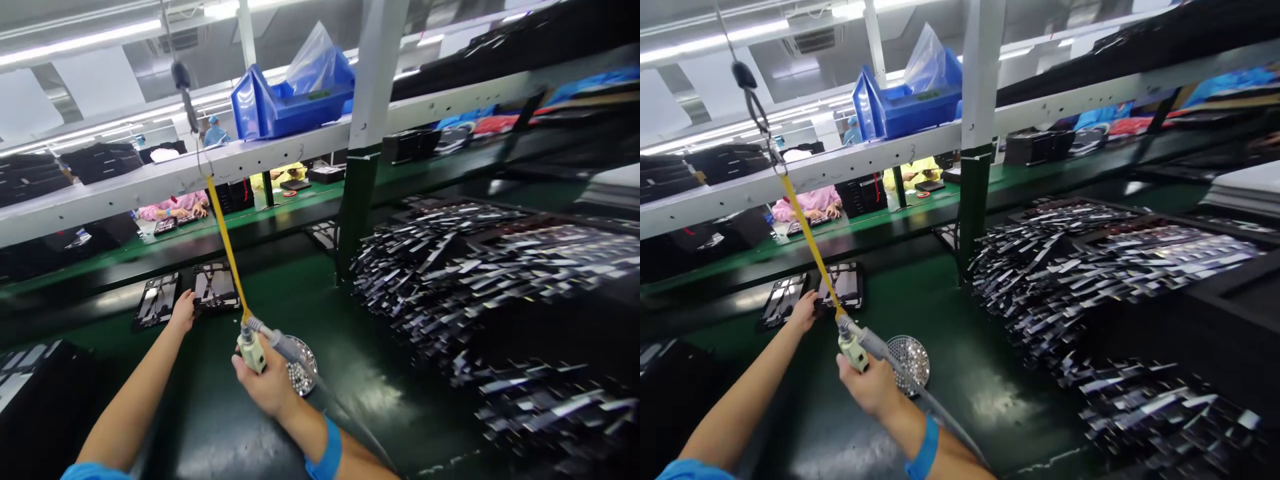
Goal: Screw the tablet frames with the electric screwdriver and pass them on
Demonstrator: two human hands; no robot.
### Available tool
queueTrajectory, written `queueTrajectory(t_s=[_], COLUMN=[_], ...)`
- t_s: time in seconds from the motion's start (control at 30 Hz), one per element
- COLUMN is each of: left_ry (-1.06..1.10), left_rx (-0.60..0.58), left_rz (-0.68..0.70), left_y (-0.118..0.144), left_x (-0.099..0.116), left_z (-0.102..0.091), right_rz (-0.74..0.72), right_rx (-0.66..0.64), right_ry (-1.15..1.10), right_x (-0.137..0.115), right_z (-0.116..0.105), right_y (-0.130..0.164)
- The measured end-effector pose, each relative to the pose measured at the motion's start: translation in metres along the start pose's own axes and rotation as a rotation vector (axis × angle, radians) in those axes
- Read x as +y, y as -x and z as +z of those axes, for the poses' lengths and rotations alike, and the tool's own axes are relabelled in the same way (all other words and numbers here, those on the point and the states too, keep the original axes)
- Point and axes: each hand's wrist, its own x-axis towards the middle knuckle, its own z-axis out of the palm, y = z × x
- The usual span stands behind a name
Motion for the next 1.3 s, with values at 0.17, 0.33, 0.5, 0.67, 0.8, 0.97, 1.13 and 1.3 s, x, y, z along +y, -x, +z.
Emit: queueTrajectory(t_s=[0.17, 0.33, 0.5, 0.67, 0.8, 0.97, 1.13, 1.3], left_ry=[0.243, 0.365, 0.14, -0.541, -0.729, -0.65, -0.544, -0.533], left_rx=[-0.048, -0.072, -0.117, -0.303, -0.5, -0.67, -0.669, -0.677], left_rz=[-0.105, -0.166, -0.103, 0.242, 0.679, 1.007, 0.982, 1.002], left_y=[0.072, 0.163, 0.212, 0.23, 0.24, 0.247, 0.247, 0.245], left_x=[-0.033, -0.075, -0.108, -0.097, -0.084, -0.096, -0.097, -0.09], left_z=[-0.058, -0.084, -0.096, -0.123, -0.127, -0.11, -0.103, -0.106], right_rz=[0.002, 0.004, -0.01, 0.006, 0.0, 0.003, 0.015, 0.01], right_rx=[0.114, 0.11, 0.115, 0.119, 0.132, 0.114, 0.105, 0.111], right_ry=[-0.01, 0.017, 0.024, 0.002, -0.013, -0.015, -0.032, -0.054], right_x=[0.001, 0.007, 0.018, 0.026, 0.027, 0.024, 0.026, 0.027], right_z=[-0.002, -0.002, 0.0, 0.003, 0.004, 0.004, 0.006, 0.007], right_y=[-0.007, -0.01, -0.01, -0.008, -0.009, -0.009, -0.007, -0.006])
